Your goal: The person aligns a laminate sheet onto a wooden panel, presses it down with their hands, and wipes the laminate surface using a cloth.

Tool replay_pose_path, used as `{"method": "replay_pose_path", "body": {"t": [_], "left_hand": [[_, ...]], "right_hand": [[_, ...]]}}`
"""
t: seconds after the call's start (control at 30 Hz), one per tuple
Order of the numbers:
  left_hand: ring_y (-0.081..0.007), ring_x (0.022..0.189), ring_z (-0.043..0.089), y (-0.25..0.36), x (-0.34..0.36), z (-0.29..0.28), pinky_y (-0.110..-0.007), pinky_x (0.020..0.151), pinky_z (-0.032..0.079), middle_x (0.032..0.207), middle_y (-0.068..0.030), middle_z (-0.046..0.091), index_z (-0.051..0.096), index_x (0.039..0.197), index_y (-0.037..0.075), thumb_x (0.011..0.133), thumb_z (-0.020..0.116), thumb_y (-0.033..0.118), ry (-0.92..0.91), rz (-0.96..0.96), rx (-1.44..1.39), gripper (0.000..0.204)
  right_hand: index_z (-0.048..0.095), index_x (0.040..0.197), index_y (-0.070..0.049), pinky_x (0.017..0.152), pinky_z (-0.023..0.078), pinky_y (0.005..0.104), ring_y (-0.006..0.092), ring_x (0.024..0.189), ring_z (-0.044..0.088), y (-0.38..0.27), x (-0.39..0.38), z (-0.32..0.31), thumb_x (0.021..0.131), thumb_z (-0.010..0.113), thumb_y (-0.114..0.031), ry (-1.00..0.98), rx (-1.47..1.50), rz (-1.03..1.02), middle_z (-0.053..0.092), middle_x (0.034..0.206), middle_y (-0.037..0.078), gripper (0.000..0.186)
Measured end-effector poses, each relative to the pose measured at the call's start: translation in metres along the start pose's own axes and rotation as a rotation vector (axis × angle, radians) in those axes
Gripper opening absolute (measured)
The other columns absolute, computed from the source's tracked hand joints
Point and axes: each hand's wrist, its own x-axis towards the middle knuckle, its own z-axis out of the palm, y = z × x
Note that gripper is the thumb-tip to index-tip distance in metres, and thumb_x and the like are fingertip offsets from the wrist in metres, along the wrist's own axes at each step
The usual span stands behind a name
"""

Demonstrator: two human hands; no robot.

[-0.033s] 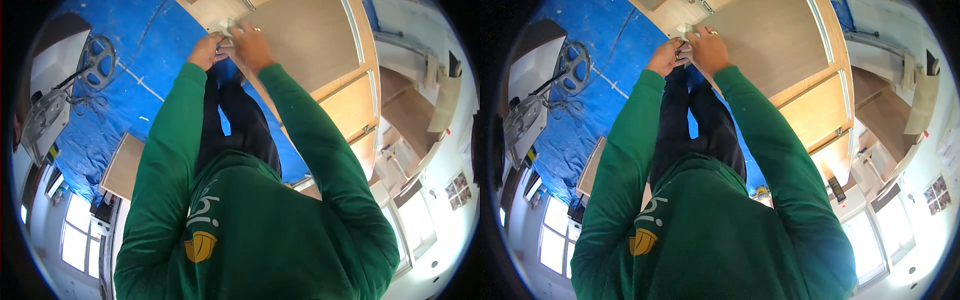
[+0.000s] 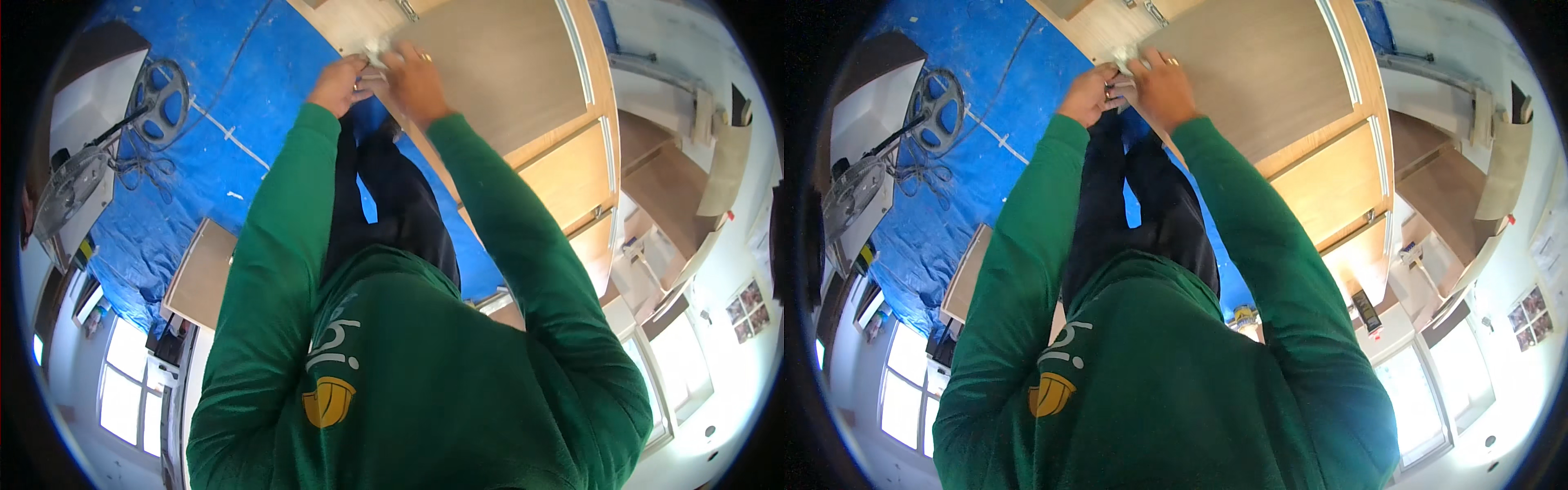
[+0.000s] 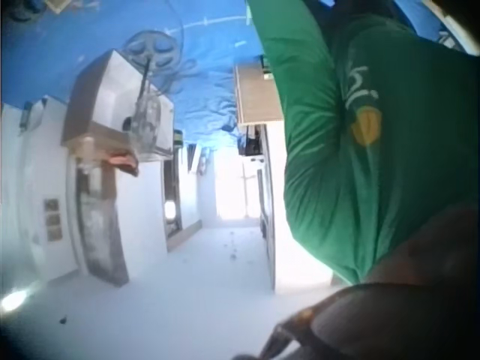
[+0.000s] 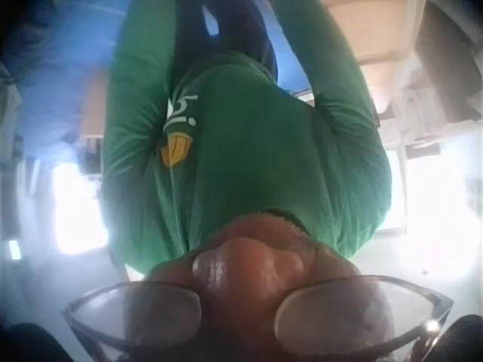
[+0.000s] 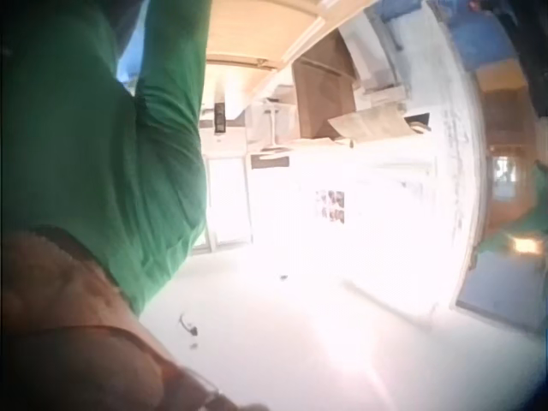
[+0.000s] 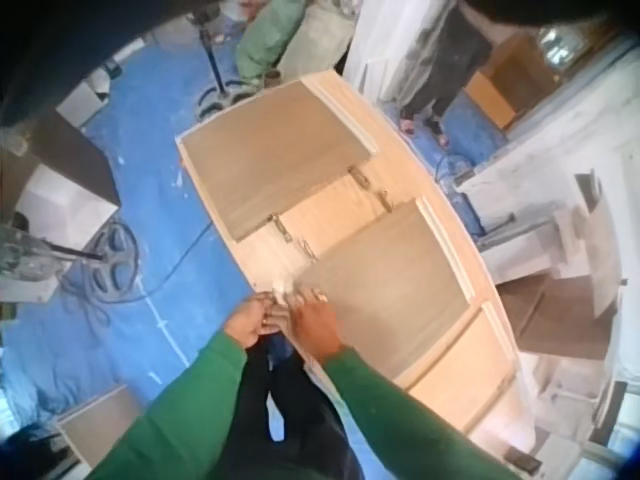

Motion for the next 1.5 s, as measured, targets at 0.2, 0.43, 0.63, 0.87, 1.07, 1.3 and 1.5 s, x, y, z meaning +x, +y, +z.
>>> {"method": "replay_pose_path", "body": {"t": [0.2, 0.43, 0.63, 0.87, 1.07, 1.3, 1.5], "left_hand": [[-0.0198, 0.101, 0.074, -0.017, 0.012, -0.010, -0.042, 0.097, 0.055, 0.123, -0.0046, 0.076, 0.071, 0.132, 0.011, 0.105, 0.059, 0.027, -0.118, 0.134, 0.016, 0.033], [-0.0307, 0.109, 0.074, -0.011, -0.021, 0.041, -0.050, 0.104, 0.054, 0.119, -0.0149, 0.074, 0.061, 0.138, -0.001, 0.098, 0.065, 0.012, 0.380, 0.651, 0.370, 0.043], [-0.0472, 0.151, 0.044, -0.012, -0.016, 0.145, -0.059, 0.125, 0.036, 0.158, -0.0261, 0.052, 0.053, 0.155, 0.004, 0.096, 0.074, 0.026, -0.065, 1.292, 1.314, 0.067], [-0.0499, 0.166, 0.020, -0.030, 0.039, 0.169, -0.071, 0.130, 0.016, 0.179, -0.0249, 0.028, 0.040, 0.171, 0.011, 0.105, 0.059, 0.057, -0.158, 1.384, 1.959, 0.082], [-0.0496, 0.168, 0.011, -0.032, 0.041, 0.168, -0.070, 0.132, 0.009, 0.182, -0.0254, 0.019, 0.035, 0.173, 0.012, 0.105, 0.057, 0.057, -0.170, 1.329, 1.996, 0.084], [-0.0507, 0.168, 0.003, -0.033, 0.042, 0.168, -0.070, 0.132, 0.005, 0.182, -0.0265, 0.015, 0.030, 0.174, 0.011, 0.105, 0.056, 0.058, -0.170, 1.270, 2.066, 0.088], [-0.0500, 0.169, -0.002, -0.031, 0.040, 0.172, -0.068, 0.132, 0.000, 0.184, -0.0257, 0.005, 0.022, 0.176, 0.008, 0.108, 0.052, 0.058, -0.208, 1.207, 2.103, 0.089]], "right_hand": [[0.072, 0.117, -0.009, 0.090, 0.058, 0.0503, 0.0387, 0.107, 0.069, 0.004, -0.024, -0.002, 0.087, 0.083, -0.025, 0.023, 0.110, 0.056, 0.066, 0.115, 0.015, 0.036], [0.070, 0.120, -0.008, 0.099, 0.055, 0.0495, 0.0386, 0.117, 0.066, -0.014, -0.027, -0.005, 0.083, 0.079, -0.014, 0.130, 0.022, 0.350, 0.065, 0.122, 0.015, 0.039], [0.065, 0.128, -0.006, 0.097, 0.057, 0.0519, 0.0433, 0.118, 0.066, -0.043, -0.200, -0.015, 0.086, 0.079, -0.009, 0.242, 0.080, 0.890, 0.061, 0.135, 0.020, 0.045], [0.061, 0.128, -0.002, 0.089, 0.058, 0.0527, 0.0484, 0.109, 0.067, -0.057, -0.227, -0.011, 0.097, 0.078, -0.011, 0.578, 0.184, 1.314, 0.059, 0.132, 0.024, 0.036], [0.065, 0.122, -0.002, 0.089, 0.057, 0.0537, 0.0495, 0.110, 0.065, -0.017, -0.201, -0.025, 0.096, 0.075, -0.006, 0.711, 0.133, 1.480, 0.060, 0.128, 0.025, 0.028], [0.069, 0.124, -0.008, 0.086, 0.058, 0.0545, 0.0461, 0.111, 0.067, -0.031, -0.220, -0.017, 0.089, 0.076, -0.003, 0.611, 0.125, 1.430, 0.061, 0.128, 0.021, 0.036], [0.069, 0.124, -0.008, 0.076, 0.058, 0.0548, 0.0451, 0.097, 0.070, 0.140, -0.184, -0.095, 0.081, 0.071, 0.003, 0.619, -0.024, 1.323, 0.063, 0.127, 0.022, 0.045]]}}
